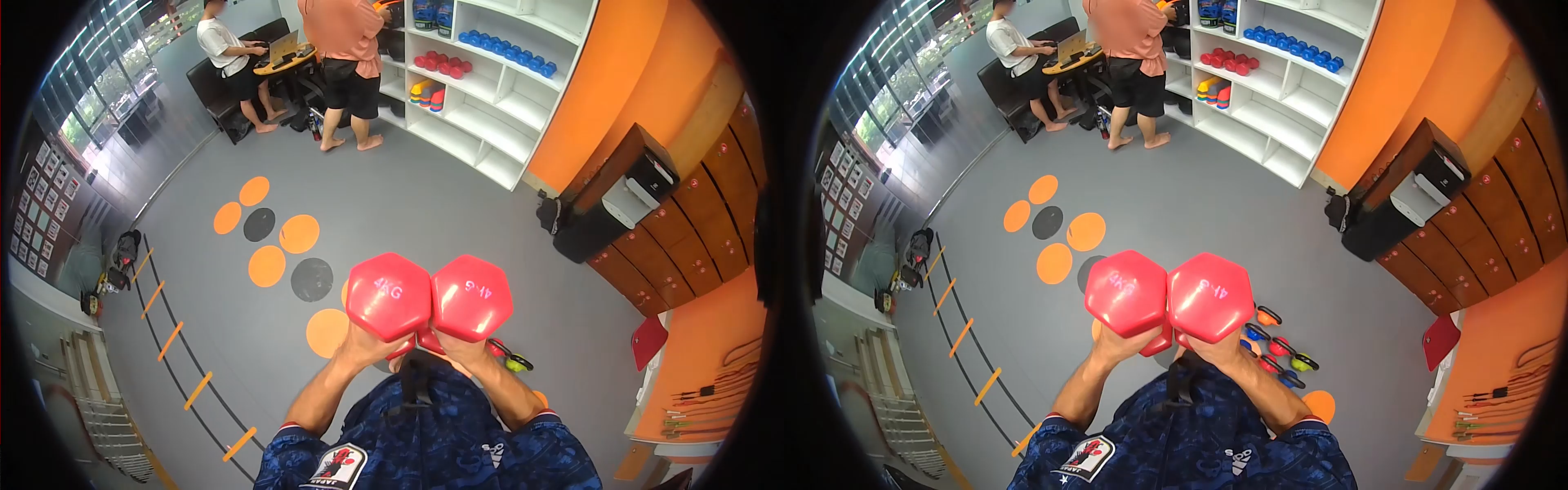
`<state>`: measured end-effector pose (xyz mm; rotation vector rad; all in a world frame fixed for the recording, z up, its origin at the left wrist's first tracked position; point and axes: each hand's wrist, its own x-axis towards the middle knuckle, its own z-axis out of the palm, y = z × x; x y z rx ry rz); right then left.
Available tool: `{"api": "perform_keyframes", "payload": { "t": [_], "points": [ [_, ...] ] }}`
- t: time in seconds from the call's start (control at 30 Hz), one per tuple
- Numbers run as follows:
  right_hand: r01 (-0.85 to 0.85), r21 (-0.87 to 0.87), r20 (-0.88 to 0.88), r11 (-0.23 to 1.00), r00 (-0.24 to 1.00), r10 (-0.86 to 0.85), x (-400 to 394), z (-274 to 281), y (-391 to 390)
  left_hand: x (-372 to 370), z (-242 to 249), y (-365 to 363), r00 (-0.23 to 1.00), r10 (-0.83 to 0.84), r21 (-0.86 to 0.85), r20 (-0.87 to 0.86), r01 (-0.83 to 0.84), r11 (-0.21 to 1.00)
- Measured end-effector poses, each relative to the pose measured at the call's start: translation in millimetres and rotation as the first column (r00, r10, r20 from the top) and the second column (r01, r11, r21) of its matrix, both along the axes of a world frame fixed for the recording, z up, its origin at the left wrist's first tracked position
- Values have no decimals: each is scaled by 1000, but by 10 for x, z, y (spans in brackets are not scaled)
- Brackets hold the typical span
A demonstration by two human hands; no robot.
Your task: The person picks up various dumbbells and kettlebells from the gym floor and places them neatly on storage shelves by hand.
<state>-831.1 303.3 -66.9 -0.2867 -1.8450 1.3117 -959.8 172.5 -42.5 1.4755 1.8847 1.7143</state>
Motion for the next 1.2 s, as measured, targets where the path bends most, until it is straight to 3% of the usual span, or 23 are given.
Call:
{"api": "perform_keyframes", "payload": {
  "t": [0.03, 0.07, 0.17, 0.23, 0.43, 0.6, 0.7, 0.73, 0.8, 1.0, 1.2],
  "points": [
    [-11, 19, 17, 1000, 1000, 10, -160, -1, 88, -143, 18, 37, 1000, -2, -20, -17, 1, 1000],
    [-21, 38, 34, 999, 999, 20, -318, -3, 175, -324, -14, 125, 997, -37, -2, 73, 37, 999],
    [-39, 190, 41, 981, 999, 32, -802, -1, 444, -814, 31, 312, 999, 30, -3, -43, -30, 1000],
    [-68, 180, 102, 981, 994, 50, -1081, -2, 582, -1135, 36, 463, 1000, 13, -33, 2, -13, 999],
    [-35, 295, 83, 955, 996, 10, -2023, 124, 1173, -2276, -146, 1115, 984, -157, 17, 82, 156, 988],
    [16, 153, 132, 988, 991, -36, -2840, 102, 1595, -3378, -173, 1693, 954, -299, 134, -10, 298, 945],
    [53, 31, 139, 998, 989, -57, -3295, 63, 1800, -3967, 12, 2116, 901, -402, 176, 164, 374, 911],
    [66, -12, 144, 998, 988, -64, -3417, 38, 1863, -4196, -137, 2222, 882, -456, 185, 119, 432, 883],
    [96, -102, 149, 990, 986, -81, -3632, -14, 1990, -4449, -113, 2403, 781, -546, 136, 301, 532, 836],
    [170, -277, 130, 946, 982, -138, -4125, -221, 2571, -5044, -199, 3306, 617, -616, 120, 490, 652, 749],
    [176, -373, 103, 911, 984, -148, -4466, -450, 3660, -5390, -409, 4526, 647, -674, 96, 357, 692, 716]
  ]
}}
